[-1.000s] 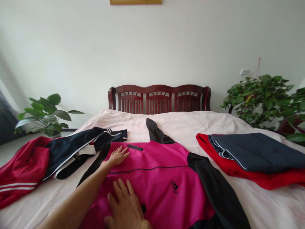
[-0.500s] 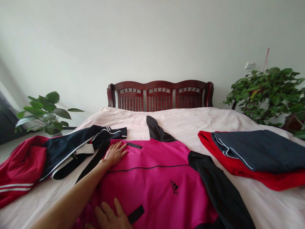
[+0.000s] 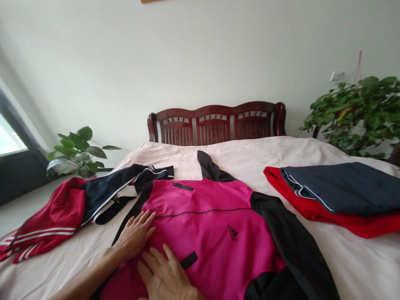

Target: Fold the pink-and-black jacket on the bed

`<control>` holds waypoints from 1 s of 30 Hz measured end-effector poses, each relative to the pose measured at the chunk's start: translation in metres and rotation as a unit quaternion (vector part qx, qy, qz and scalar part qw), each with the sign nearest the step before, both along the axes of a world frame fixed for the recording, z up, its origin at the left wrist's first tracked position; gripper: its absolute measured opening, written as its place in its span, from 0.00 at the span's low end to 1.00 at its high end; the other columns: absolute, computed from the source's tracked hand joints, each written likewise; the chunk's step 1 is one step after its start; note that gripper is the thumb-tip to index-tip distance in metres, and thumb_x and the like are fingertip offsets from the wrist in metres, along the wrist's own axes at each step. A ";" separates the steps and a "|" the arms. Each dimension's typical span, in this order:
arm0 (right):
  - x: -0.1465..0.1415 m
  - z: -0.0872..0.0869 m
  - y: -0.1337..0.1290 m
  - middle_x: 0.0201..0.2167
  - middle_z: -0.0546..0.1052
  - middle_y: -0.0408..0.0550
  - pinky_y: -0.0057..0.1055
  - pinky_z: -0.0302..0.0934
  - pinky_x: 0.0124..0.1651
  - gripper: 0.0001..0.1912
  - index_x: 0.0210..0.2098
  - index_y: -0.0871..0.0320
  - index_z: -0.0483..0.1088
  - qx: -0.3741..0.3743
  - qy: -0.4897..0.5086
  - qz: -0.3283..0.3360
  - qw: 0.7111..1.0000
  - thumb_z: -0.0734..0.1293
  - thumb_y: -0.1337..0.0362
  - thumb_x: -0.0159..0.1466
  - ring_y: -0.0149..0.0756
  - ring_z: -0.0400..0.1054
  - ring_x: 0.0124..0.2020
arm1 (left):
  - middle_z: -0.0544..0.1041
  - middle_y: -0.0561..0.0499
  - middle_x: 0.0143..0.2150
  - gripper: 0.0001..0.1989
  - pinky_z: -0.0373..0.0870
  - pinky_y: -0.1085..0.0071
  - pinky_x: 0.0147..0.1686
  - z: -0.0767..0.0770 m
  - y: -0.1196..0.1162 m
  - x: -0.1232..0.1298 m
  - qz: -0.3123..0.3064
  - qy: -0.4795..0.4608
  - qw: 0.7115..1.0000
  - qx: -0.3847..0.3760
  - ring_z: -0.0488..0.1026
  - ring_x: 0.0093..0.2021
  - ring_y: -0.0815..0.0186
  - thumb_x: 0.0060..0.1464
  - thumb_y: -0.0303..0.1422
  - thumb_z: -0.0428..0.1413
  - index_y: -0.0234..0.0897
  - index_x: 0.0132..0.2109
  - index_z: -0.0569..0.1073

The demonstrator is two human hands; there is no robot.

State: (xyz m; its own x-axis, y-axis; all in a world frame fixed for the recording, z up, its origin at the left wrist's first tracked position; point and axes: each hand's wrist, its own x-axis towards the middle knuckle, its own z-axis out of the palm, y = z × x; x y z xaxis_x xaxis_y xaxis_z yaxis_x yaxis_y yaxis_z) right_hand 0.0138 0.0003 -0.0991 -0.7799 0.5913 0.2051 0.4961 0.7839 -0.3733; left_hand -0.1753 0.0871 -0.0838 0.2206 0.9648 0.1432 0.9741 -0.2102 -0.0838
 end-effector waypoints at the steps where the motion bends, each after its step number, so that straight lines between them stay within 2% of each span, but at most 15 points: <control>1: 0.000 0.003 -0.002 0.70 0.56 0.55 0.51 0.38 0.72 0.38 0.70 0.58 0.51 -0.008 0.004 -0.003 1.000 0.57 0.42 0.69 0.46 0.46 0.71 | 0.63 0.44 0.69 0.26 0.54 0.50 0.66 -0.004 -0.008 -0.005 -0.004 -0.005 1.000 0.007 0.57 0.70 0.54 0.65 0.39 0.44 0.41 0.67 0.63; 6: 0.000 0.017 -0.010 0.71 0.53 0.56 0.50 0.33 0.73 0.37 0.70 0.59 0.53 -0.031 0.013 -0.012 0.999 0.55 0.42 0.70 0.44 0.42 0.72 | 0.64 0.45 0.69 0.27 0.55 0.52 0.66 -0.015 -0.019 -0.016 -0.017 -0.034 0.998 0.042 0.58 0.70 0.55 0.65 0.37 0.43 0.39 0.68 0.62; 9: 0.002 0.023 -0.016 0.72 0.51 0.55 0.50 0.31 0.73 0.37 0.70 0.59 0.53 -0.051 0.006 -0.024 0.998 0.54 0.43 0.70 0.45 0.39 0.73 | 0.64 0.44 0.69 0.27 0.56 0.52 0.66 -0.014 -0.017 -0.016 -0.030 -0.046 0.997 0.048 0.58 0.69 0.55 0.65 0.38 0.44 0.39 0.69 0.61; 12: 0.009 0.021 -0.025 0.72 0.50 0.56 0.51 0.33 0.73 0.35 0.70 0.59 0.53 -0.053 -0.009 -0.042 0.998 0.55 0.44 0.71 0.47 0.38 0.73 | 0.64 0.43 0.69 0.27 0.55 0.52 0.66 -0.011 -0.018 -0.015 -0.036 -0.047 0.997 0.047 0.58 0.69 0.55 0.65 0.38 0.45 0.40 0.69 0.61; 16: 0.035 0.002 -0.042 0.71 0.50 0.55 0.50 0.39 0.72 0.34 0.70 0.55 0.52 -0.009 -0.018 -0.054 0.998 0.58 0.47 0.70 0.48 0.41 0.72 | 0.60 0.44 0.71 0.28 0.53 0.51 0.68 -0.004 -0.026 -0.017 -0.051 -0.025 0.998 0.010 0.55 0.71 0.54 0.65 0.39 0.45 0.41 0.69 0.60; 19: 0.062 -0.011 -0.062 0.70 0.54 0.51 0.47 0.46 0.71 0.30 0.70 0.51 0.54 0.044 -0.014 -0.056 0.997 0.60 0.53 0.71 0.47 0.47 0.71 | 0.56 0.45 0.72 0.29 0.51 0.51 0.68 -0.003 -0.039 -0.025 -0.066 -0.016 0.997 -0.037 0.51 0.72 0.55 0.64 0.39 0.46 0.42 0.70 0.57; 20: 0.072 -0.011 -0.070 0.69 0.58 0.49 0.45 0.49 0.70 0.27 0.68 0.49 0.57 0.043 -0.013 -0.058 0.997 0.61 0.56 0.71 0.46 0.51 0.70 | 0.54 0.46 0.73 0.29 0.52 0.51 0.68 -0.004 -0.045 -0.029 -0.077 -0.019 0.996 -0.050 0.50 0.72 0.55 0.64 0.40 0.46 0.43 0.70 0.57; 22: 0.094 -0.002 -0.085 0.65 0.66 0.45 0.40 0.54 0.68 0.22 0.64 0.45 0.64 -0.006 -0.008 -0.059 0.998 0.61 0.59 0.71 0.42 0.59 0.66 | 0.53 0.49 0.73 0.28 0.53 0.50 0.67 -0.011 -0.059 -0.041 -0.110 -0.034 0.991 -0.062 0.50 0.72 0.56 0.64 0.41 0.46 0.49 0.69 0.57; 23: 0.106 0.006 -0.091 0.63 0.69 0.43 0.38 0.57 0.66 0.21 0.62 0.44 0.66 -0.041 0.007 -0.081 0.996 0.62 0.58 0.70 0.41 0.62 0.64 | 0.53 0.50 0.73 0.28 0.54 0.49 0.67 -0.017 -0.066 -0.047 -0.126 -0.044 0.989 -0.058 0.52 0.72 0.56 0.64 0.42 0.46 0.53 0.69 0.56; 25: 0.136 0.026 -0.098 0.60 0.72 0.43 0.35 0.60 0.63 0.20 0.59 0.46 0.69 -0.081 0.062 -0.194 0.976 0.61 0.57 0.70 0.38 0.67 0.60 | 0.54 0.54 0.72 0.28 0.57 0.47 0.65 -0.029 -0.080 -0.057 -0.143 -0.066 0.987 -0.036 0.54 0.71 0.55 0.63 0.42 0.47 0.58 0.69 0.55; 26: 0.153 0.037 -0.098 0.59 0.73 0.45 0.35 0.60 0.63 0.20 0.59 0.48 0.70 -0.073 0.094 -0.279 0.953 0.60 0.56 0.70 0.38 0.67 0.60 | 0.55 0.55 0.72 0.28 0.58 0.47 0.65 -0.034 -0.086 -0.061 -0.146 -0.076 0.986 -0.022 0.55 0.70 0.55 0.63 0.41 0.48 0.59 0.68 0.55; 28: 0.190 0.053 -0.093 0.60 0.72 0.50 0.39 0.58 0.64 0.21 0.58 0.53 0.70 -0.006 0.130 -0.441 0.888 0.57 0.56 0.69 0.41 0.65 0.60 | 0.58 0.58 0.71 0.28 0.60 0.49 0.65 -0.043 -0.095 -0.066 -0.149 -0.089 0.985 -0.001 0.56 0.70 0.56 0.63 0.38 0.47 0.62 0.68 0.56; 30: 0.224 0.062 -0.082 0.62 0.69 0.54 0.43 0.57 0.64 0.25 0.61 0.56 0.67 0.054 0.100 -0.550 0.828 0.59 0.55 0.67 0.46 0.63 0.62 | 0.61 0.60 0.69 0.28 0.61 0.50 0.65 -0.048 -0.100 -0.067 -0.153 -0.099 0.983 0.010 0.57 0.70 0.57 0.63 0.36 0.46 0.63 0.67 0.56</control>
State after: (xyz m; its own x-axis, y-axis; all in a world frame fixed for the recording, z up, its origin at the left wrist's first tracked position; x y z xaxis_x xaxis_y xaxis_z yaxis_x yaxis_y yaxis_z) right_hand 0.2377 -0.0819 -0.0369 0.2731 0.8910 0.3628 0.8685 -0.0662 -0.4912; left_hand -0.2419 -0.0129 -0.1318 0.4664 0.8540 0.2306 0.8627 -0.4967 0.0950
